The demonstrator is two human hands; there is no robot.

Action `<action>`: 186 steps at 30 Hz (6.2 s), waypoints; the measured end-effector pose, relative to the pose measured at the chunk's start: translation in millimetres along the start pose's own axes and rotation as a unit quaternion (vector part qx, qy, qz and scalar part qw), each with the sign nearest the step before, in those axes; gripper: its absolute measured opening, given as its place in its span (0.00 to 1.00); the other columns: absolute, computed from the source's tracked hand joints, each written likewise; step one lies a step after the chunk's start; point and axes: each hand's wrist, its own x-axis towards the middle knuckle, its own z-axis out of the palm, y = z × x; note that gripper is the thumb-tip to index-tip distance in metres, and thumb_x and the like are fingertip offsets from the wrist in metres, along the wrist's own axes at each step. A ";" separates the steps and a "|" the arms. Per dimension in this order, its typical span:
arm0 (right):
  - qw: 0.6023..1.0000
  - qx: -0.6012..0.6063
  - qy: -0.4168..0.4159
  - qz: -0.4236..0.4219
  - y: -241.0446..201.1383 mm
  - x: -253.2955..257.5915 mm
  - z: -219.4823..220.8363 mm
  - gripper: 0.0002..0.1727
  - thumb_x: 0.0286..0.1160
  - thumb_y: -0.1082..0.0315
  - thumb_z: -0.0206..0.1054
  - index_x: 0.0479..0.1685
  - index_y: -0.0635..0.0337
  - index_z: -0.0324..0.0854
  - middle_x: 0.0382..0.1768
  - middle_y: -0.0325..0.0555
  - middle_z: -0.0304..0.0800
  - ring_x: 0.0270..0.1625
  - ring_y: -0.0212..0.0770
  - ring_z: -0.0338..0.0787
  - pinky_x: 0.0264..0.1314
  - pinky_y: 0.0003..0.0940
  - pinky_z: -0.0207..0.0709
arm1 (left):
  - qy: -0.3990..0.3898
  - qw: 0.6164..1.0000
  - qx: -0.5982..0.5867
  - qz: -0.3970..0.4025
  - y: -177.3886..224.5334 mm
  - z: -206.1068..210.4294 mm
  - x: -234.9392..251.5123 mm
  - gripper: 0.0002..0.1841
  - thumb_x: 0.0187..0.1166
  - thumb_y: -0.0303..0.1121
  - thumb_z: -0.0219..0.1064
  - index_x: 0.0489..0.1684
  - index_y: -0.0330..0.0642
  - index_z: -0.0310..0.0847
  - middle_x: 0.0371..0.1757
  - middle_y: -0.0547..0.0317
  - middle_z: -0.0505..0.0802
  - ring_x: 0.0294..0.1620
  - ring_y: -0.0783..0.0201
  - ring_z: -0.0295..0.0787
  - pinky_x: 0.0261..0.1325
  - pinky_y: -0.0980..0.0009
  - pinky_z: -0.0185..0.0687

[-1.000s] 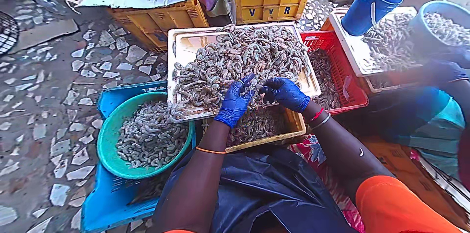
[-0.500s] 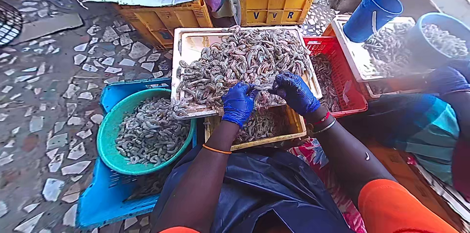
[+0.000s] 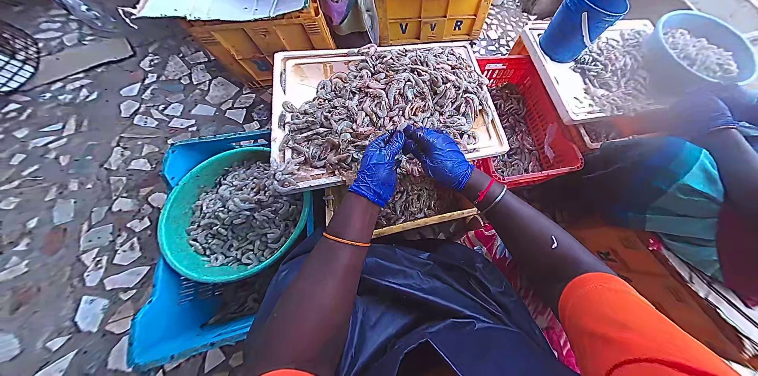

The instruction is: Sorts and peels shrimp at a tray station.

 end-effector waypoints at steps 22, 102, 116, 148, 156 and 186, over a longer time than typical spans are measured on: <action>0.788 -0.186 -0.537 0.236 87.1 -49.8 145.4 0.13 0.79 0.67 0.65 0.49 0.67 0.90 0.57 0.63 0.90 0.65 0.65 0.86 0.69 0.68 0.76 | 0.256 0.895 -0.346 0.112 15.1 -165.6 43.2 0.31 0.89 0.58 0.53 0.87 0.57 0.53 0.81 0.50 0.76 0.79 0.47 0.76 0.76 0.35 0.73; 0.969 0.184 0.037 0.158 15.9 -38.1 -55.6 0.16 0.87 0.56 0.63 0.61 0.51 0.90 0.55 0.48 0.95 0.60 0.47 0.91 0.67 0.57 0.77 | -0.014 0.968 0.195 0.156 12.3 70.2 -20.9 0.15 0.87 0.25 0.56 0.68 0.31 0.78 0.62 0.54 0.90 0.62 0.71 0.85 0.70 0.71 0.79; 0.874 0.461 0.056 0.139 -1.8 -43.9 -42.9 0.16 0.92 0.62 0.56 0.56 0.67 0.84 0.40 0.48 0.86 0.39 0.33 0.82 0.47 0.32 0.79 | -0.183 0.980 0.015 0.076 19.1 46.9 -21.2 0.19 0.85 0.39 0.65 0.72 0.49 0.80 0.69 0.64 0.89 0.67 0.66 0.86 0.71 0.64 0.83; 0.826 -0.195 -0.461 0.257 30.1 -22.4 185.8 0.16 0.84 0.68 0.59 0.61 0.65 0.86 0.61 0.67 0.88 0.69 0.70 0.84 0.70 0.72 0.74 | 0.244 0.929 -0.263 0.094 69.1 -103.8 -17.1 0.22 0.97 0.41 0.41 0.81 0.52 0.71 0.69 0.61 0.87 0.64 0.65 0.86 0.64 0.65 0.82; 0.818 -0.235 -0.496 0.175 17.5 -16.9 158.6 0.15 0.81 0.71 0.59 0.57 0.70 0.83 0.59 0.70 0.87 0.64 0.72 0.85 0.61 0.74 0.75 | 0.200 0.960 -0.182 0.073 61.2 -99.9 -9.2 0.21 0.96 0.43 0.43 0.79 0.55 0.75 0.67 0.64 0.90 0.61 0.66 0.88 0.60 0.67 0.83; 0.965 0.086 -0.081 0.235 54.7 -37.6 -25.4 0.22 0.83 0.46 0.65 0.39 0.57 0.89 0.37 0.49 0.90 0.46 0.48 0.89 0.53 0.54 0.78 | 0.027 0.862 0.503 0.058 -31.9 35.3 16.4 0.16 0.91 0.31 0.54 0.56 0.37 0.90 0.55 0.41 0.94 0.63 0.45 0.90 0.75 0.43 0.75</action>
